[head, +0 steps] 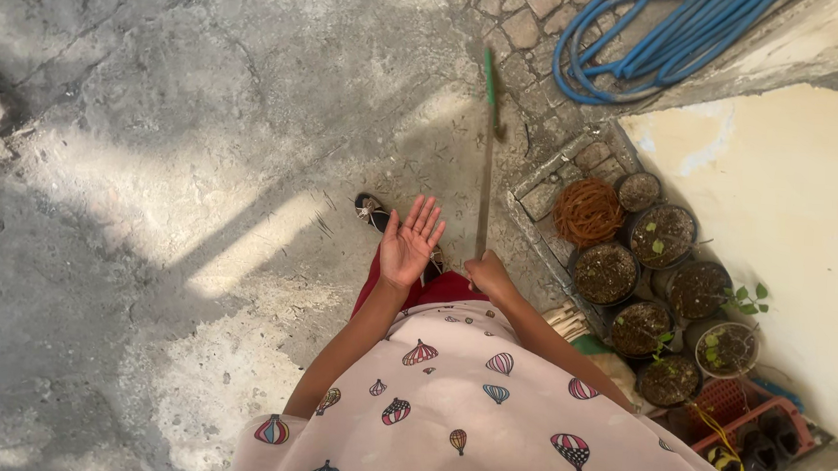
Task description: The person sweeps an outdoor area using a small broom and a handheld brush, moving items like flower pots and a long stick aside while walking across a concrete surface.
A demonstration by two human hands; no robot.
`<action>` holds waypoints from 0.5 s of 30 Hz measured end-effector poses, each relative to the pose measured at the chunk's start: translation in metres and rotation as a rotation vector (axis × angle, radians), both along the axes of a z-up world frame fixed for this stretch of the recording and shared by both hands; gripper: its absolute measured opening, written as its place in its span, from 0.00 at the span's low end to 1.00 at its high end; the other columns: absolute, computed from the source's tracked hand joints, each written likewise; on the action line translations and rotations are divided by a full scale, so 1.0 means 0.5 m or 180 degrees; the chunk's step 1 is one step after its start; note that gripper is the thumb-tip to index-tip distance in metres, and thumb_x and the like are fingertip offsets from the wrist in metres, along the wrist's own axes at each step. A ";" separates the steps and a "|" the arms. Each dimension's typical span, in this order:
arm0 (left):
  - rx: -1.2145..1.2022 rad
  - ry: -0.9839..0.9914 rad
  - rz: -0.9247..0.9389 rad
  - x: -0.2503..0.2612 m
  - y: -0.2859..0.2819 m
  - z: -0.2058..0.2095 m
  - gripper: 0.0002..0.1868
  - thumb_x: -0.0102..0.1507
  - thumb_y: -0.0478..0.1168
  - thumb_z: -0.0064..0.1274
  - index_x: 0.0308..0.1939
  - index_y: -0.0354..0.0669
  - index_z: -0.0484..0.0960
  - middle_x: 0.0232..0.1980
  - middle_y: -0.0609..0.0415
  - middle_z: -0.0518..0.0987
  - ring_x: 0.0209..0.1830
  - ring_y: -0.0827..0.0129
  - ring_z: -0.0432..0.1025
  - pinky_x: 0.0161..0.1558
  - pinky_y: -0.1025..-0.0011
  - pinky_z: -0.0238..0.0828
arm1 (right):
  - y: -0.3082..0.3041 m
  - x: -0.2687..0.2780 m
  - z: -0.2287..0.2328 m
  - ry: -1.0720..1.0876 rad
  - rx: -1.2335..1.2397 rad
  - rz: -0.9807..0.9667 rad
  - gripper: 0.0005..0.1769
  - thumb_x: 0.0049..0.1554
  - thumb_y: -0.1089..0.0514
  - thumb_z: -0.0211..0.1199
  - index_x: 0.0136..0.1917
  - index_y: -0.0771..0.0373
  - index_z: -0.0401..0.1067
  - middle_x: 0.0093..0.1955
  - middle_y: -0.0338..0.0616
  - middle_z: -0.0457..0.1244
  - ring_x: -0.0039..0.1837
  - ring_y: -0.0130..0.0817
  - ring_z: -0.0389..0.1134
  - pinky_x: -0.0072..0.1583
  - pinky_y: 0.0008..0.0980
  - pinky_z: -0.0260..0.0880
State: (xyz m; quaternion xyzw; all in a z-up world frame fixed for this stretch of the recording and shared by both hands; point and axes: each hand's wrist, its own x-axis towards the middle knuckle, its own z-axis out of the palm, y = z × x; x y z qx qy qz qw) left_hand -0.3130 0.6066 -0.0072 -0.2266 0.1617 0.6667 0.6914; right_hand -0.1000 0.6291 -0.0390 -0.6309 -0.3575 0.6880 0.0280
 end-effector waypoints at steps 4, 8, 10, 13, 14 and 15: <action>-0.0035 -0.0058 -0.0222 0.022 0.010 -0.006 0.34 0.74 0.57 0.34 0.77 0.38 0.58 0.81 0.45 0.57 0.82 0.58 0.50 0.80 0.55 0.48 | -0.009 0.031 -0.074 -0.0274 -0.0019 -0.0226 0.09 0.51 0.66 0.56 0.29 0.68 0.66 0.26 0.44 0.58 0.25 0.33 0.58 0.26 0.34 0.53; -0.0091 -0.0055 -0.0419 0.045 -0.001 -0.011 0.35 0.74 0.57 0.35 0.77 0.37 0.59 0.80 0.44 0.58 0.81 0.57 0.52 0.79 0.55 0.49 | 0.012 0.028 -0.112 -0.0041 -0.0742 -0.0433 0.10 0.52 0.66 0.57 0.30 0.65 0.62 0.26 0.41 0.56 0.26 0.30 0.57 0.26 0.31 0.49; -0.0105 -0.0052 -0.0467 0.053 -0.009 -0.016 0.35 0.74 0.57 0.35 0.77 0.37 0.59 0.80 0.44 0.59 0.81 0.57 0.52 0.79 0.55 0.50 | 0.015 0.011 -0.119 0.0178 -0.1033 -0.0503 0.12 0.53 0.66 0.57 0.29 0.65 0.61 0.26 0.42 0.57 0.26 0.30 0.58 0.26 0.30 0.48; -0.0207 -0.0114 -0.0385 0.057 -0.020 -0.024 0.34 0.74 0.57 0.35 0.77 0.37 0.58 0.80 0.44 0.59 0.81 0.58 0.53 0.79 0.56 0.51 | 0.008 -0.012 -0.116 0.0807 -0.1261 -0.0840 0.08 0.54 0.65 0.56 0.34 0.58 0.62 0.26 0.36 0.56 0.26 0.24 0.54 0.27 0.26 0.48; -0.0197 -0.0165 -0.0291 0.056 -0.023 -0.025 0.34 0.75 0.56 0.34 0.77 0.37 0.58 0.80 0.44 0.59 0.81 0.58 0.53 0.79 0.57 0.51 | 0.007 -0.015 -0.113 0.1151 -0.1356 -0.0957 0.08 0.55 0.65 0.57 0.36 0.59 0.63 0.26 0.36 0.56 0.26 0.24 0.54 0.27 0.25 0.48; -0.0190 -0.0217 -0.0198 0.054 -0.025 -0.025 0.34 0.75 0.56 0.34 0.78 0.36 0.58 0.80 0.44 0.59 0.81 0.58 0.53 0.80 0.57 0.51 | 0.007 -0.019 -0.108 0.1495 -0.1452 -0.1074 0.07 0.56 0.65 0.58 0.38 0.60 0.63 0.26 0.36 0.56 0.25 0.24 0.55 0.27 0.25 0.48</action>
